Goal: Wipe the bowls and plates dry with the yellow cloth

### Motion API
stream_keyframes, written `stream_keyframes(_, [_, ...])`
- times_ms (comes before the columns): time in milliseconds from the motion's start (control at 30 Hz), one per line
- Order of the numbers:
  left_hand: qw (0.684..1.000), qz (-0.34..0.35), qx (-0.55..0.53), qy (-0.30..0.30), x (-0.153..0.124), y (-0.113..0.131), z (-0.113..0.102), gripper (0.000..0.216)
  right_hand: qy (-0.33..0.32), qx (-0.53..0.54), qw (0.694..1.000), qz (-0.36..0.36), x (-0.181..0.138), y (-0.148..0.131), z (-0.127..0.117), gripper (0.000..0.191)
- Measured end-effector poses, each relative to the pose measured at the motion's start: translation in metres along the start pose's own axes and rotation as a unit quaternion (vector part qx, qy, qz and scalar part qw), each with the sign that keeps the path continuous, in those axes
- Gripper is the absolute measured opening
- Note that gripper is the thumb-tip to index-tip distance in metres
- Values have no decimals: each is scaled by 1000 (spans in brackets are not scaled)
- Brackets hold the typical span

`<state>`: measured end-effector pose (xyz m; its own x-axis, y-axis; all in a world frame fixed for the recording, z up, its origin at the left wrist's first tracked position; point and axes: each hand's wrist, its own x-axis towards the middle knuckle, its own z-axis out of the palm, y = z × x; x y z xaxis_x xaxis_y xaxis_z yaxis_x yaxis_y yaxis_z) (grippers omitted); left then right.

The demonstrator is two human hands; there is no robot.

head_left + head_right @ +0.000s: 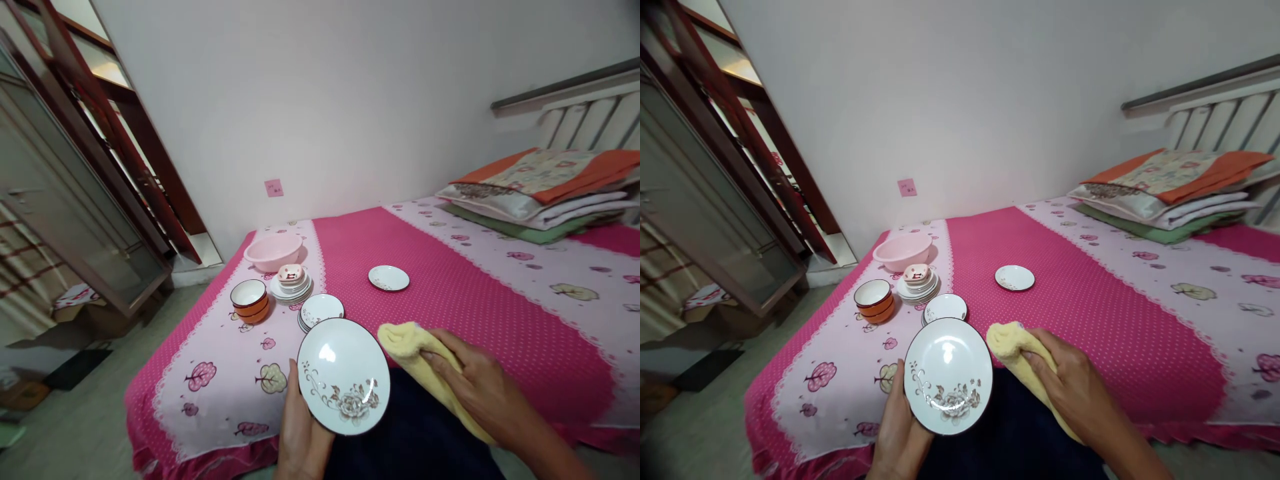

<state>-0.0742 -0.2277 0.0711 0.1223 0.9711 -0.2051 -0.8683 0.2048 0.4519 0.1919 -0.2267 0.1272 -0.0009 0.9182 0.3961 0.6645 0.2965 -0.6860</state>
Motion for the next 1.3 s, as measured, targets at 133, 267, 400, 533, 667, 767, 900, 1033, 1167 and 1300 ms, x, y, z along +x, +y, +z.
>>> stream_keyframes(133, [1000, 11, 8, -20, 4, 6, 0, 58, 6, -4, 1000, 11, 3, 10, 4, 38])
stream_keyframes(267, [997, 3, -3, -79, 12, 18, -5, 61, 24, -17, 999, 35, 1, 24, 0, 41])
stream_keyframes(400, [991, -16, -11, -129, 17, 29, -14, 61, 45, -12, 997, 54, -5, 36, -10, 43])
stream_keyframes(533, [996, -12, 5, -92, 14, 28, -17, 55, 61, -3, 996, 59, -9, 36, -15, 40])
stream_keyframes(667, [998, -9, 8, -64, 13, 16, -12, 54, 49, 9, 997, 52, -13, 36, -16, 38])
stream_keyframes(767, [999, 7, 30, 9, 13, 5, -2, 51, 60, 16, 996, 65, -15, 40, -16, 40])
stream_keyframes(900, [998, 4, 32, 47, 15, -5, 9, 56, 64, 42, 993, 94, -15, 48, -9, 44])
stream_keyframes(1033, [999, -43, 21, 16, 20, -14, 10, 63, 79, 143, 976, 147, -4, 44, 12, 44])
stream_keyframes(1167, [996, -82, 25, -24, 23, -25, 9, 65, 20, 380, 893, 240, 20, 29, 41, 48])
stream_keyframes(1300, [991, -118, 16, -61, 35, -30, 8, 66, -16, 471, 838, 274, 49, 16, 62, 44])
